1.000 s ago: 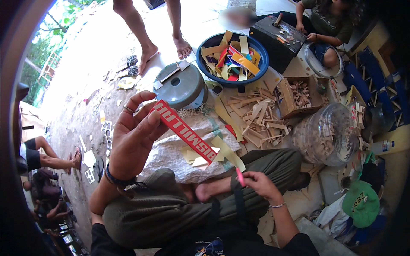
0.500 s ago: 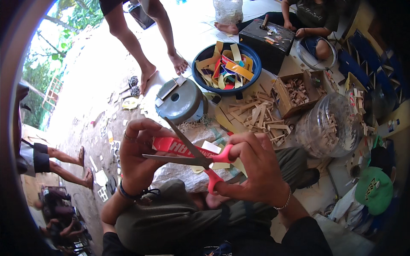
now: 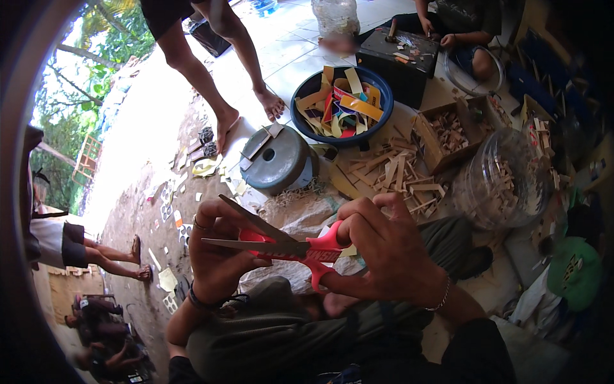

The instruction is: The person sits on the floor and assembles a small paper craft by folding a red printed strip around a wooden frame. They use scissors to trim excess paper and tuck the ends into the frame, repeating the process with another strip.

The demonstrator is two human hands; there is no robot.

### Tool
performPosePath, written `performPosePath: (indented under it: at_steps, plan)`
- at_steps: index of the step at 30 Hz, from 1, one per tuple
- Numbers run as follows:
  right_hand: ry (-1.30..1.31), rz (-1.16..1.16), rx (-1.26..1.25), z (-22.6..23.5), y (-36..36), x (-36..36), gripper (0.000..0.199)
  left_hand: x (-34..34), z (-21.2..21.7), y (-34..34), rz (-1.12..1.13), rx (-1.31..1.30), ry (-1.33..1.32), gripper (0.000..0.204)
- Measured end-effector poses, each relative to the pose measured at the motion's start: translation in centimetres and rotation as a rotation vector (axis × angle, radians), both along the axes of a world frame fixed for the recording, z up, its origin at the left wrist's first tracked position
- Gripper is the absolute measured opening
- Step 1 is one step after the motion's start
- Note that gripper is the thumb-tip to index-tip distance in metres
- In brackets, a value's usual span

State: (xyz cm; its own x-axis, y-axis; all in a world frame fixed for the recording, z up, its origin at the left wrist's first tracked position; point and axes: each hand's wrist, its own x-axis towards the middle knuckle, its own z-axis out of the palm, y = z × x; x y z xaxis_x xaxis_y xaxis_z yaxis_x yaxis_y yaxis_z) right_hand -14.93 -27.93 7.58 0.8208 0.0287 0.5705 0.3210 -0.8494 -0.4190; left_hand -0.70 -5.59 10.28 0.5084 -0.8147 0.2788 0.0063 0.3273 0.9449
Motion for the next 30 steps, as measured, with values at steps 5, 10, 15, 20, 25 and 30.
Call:
performPosePath:
  at_steps: [5,10,15,20,25,30]
  plan:
    - [-0.006,0.011,0.012,0.2,-0.1,-0.3,0.054,0.0,0.3,0.1,0.022,0.036,-0.088,0.057]
    - [-0.001,0.029,0.001,0.3,-0.2,-0.2,0.054,-0.3,0.3,0.0,0.056,0.047,-0.045,0.057]
    - [-0.013,0.043,-0.005,0.4,-0.3,-0.3,0.054,-0.6,0.3,0.1,0.098,0.071,-0.011,0.057]
    - [0.007,0.042,-0.024,0.5,-0.5,-0.4,0.050,-0.2,0.1,0.3,0.035,0.062,0.037,0.059]
    - [0.056,0.037,-0.042,0.5,-0.7,-0.8,0.046,0.4,-0.5,0.1,0.011,0.026,-0.040,0.062]
    - [0.066,0.030,-0.056,0.5,-0.6,-0.8,0.045,-0.1,-0.3,0.0,0.086,0.077,0.029,0.065]
